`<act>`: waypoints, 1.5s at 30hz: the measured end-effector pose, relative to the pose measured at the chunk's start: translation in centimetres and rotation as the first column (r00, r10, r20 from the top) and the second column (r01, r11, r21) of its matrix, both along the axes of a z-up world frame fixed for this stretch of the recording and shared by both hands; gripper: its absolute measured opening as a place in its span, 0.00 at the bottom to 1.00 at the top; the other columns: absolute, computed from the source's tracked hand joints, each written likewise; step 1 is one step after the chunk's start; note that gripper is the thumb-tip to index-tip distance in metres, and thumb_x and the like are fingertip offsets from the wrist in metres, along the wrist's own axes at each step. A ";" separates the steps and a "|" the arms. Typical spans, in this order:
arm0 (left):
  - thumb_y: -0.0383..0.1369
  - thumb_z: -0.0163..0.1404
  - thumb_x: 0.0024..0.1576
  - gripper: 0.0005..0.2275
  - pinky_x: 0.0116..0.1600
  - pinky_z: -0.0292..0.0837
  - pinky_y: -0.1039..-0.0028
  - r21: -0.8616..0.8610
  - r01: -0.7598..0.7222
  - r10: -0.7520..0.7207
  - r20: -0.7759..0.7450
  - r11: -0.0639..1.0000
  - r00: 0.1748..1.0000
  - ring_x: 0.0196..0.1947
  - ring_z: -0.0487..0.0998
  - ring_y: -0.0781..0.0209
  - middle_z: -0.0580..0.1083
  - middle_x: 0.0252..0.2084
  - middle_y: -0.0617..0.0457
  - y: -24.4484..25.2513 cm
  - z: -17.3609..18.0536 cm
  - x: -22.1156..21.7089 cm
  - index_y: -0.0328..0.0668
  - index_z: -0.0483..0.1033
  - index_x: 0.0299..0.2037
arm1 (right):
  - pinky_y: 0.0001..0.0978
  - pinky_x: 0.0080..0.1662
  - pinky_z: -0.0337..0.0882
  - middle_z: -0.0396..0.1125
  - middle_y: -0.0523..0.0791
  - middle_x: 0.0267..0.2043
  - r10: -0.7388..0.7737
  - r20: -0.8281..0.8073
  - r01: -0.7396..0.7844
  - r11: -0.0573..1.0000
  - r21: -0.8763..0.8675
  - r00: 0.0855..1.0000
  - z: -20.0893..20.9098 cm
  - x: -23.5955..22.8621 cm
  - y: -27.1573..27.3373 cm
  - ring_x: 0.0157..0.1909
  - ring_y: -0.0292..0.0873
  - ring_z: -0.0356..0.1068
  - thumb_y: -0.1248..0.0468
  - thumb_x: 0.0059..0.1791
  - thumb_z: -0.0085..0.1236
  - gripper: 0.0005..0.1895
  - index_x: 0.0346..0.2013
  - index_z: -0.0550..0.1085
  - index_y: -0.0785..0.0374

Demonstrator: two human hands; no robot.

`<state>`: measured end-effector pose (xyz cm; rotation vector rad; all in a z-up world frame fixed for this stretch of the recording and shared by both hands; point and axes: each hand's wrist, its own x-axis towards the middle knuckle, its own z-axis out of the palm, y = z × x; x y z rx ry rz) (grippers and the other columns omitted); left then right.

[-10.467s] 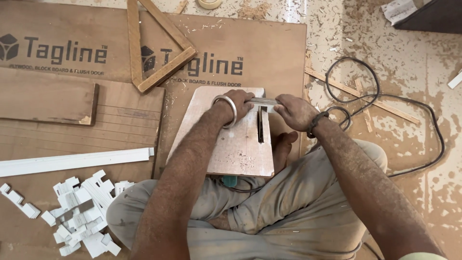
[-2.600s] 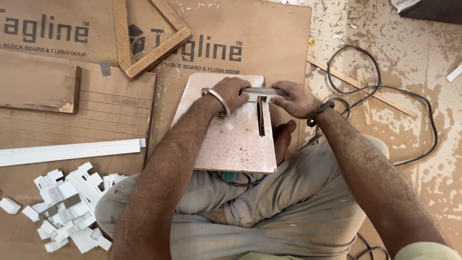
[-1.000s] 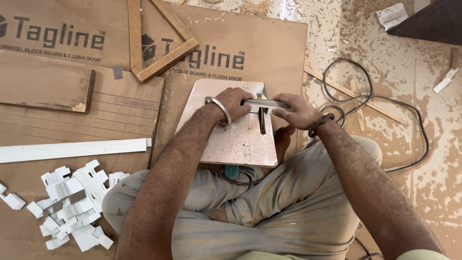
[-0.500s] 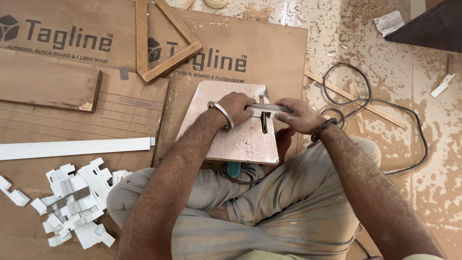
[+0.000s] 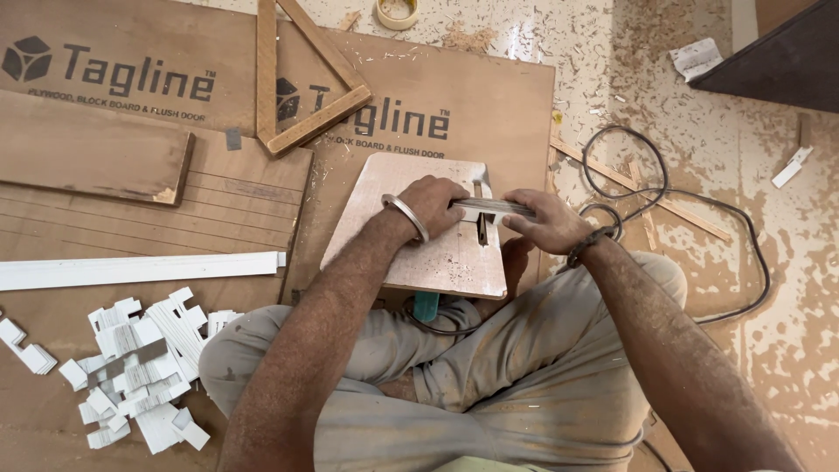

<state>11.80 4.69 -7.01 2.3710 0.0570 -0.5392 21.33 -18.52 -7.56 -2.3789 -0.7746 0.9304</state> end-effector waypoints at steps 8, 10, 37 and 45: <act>0.36 0.50 0.60 0.15 0.62 0.72 0.61 -0.003 0.027 -0.027 0.048 1.000 0.998 0.52 0.78 0.52 0.78 0.51 0.47 -0.1 -0.5 0.0 0.44 0.76 0.55 | 0.41 0.55 0.72 0.73 0.52 0.51 0.076 0.080 -0.081 0.995 0.056 0.994 -1.4 0.4 -1.0 0.53 0.48 0.73 0.53 0.51 0.55 0.26 0.59 0.70 0.66; 0.36 0.51 0.60 0.15 0.62 0.72 0.61 -0.007 0.027 -0.027 0.055 1.000 0.998 0.53 0.78 0.52 0.78 0.51 0.47 0.1 -1.1 0.1 0.44 0.76 0.55 | 0.41 0.55 0.72 0.72 0.53 0.51 0.072 0.083 -0.076 0.996 0.050 0.994 -1.5 0.4 -1.1 0.53 0.48 0.73 0.53 0.51 0.56 0.26 0.59 0.70 0.66; 0.36 0.54 0.57 0.12 0.59 0.73 0.59 -0.062 -0.030 0.037 0.110 0.998 0.993 0.49 0.79 0.49 0.79 0.47 0.46 0.7 -3.0 1.2 0.42 0.77 0.48 | 0.42 0.56 0.70 0.66 0.51 0.56 0.135 0.149 -0.146 0.987 0.068 0.980 -3.9 1.6 -1.3 0.57 0.51 0.69 0.52 0.53 0.51 0.25 0.60 0.69 0.63; 0.35 0.54 0.56 0.12 0.58 0.74 0.60 -0.110 -0.018 0.034 0.144 0.994 0.989 0.50 0.79 0.49 0.79 0.47 0.45 1.4 -3.3 0.9 0.41 0.78 0.47 | 0.43 0.55 0.70 0.66 0.53 0.55 0.128 0.214 -0.147 0.986 0.077 0.968 -3.5 1.2 -0.8 0.55 0.53 0.69 0.53 0.52 0.53 0.25 0.59 0.69 0.65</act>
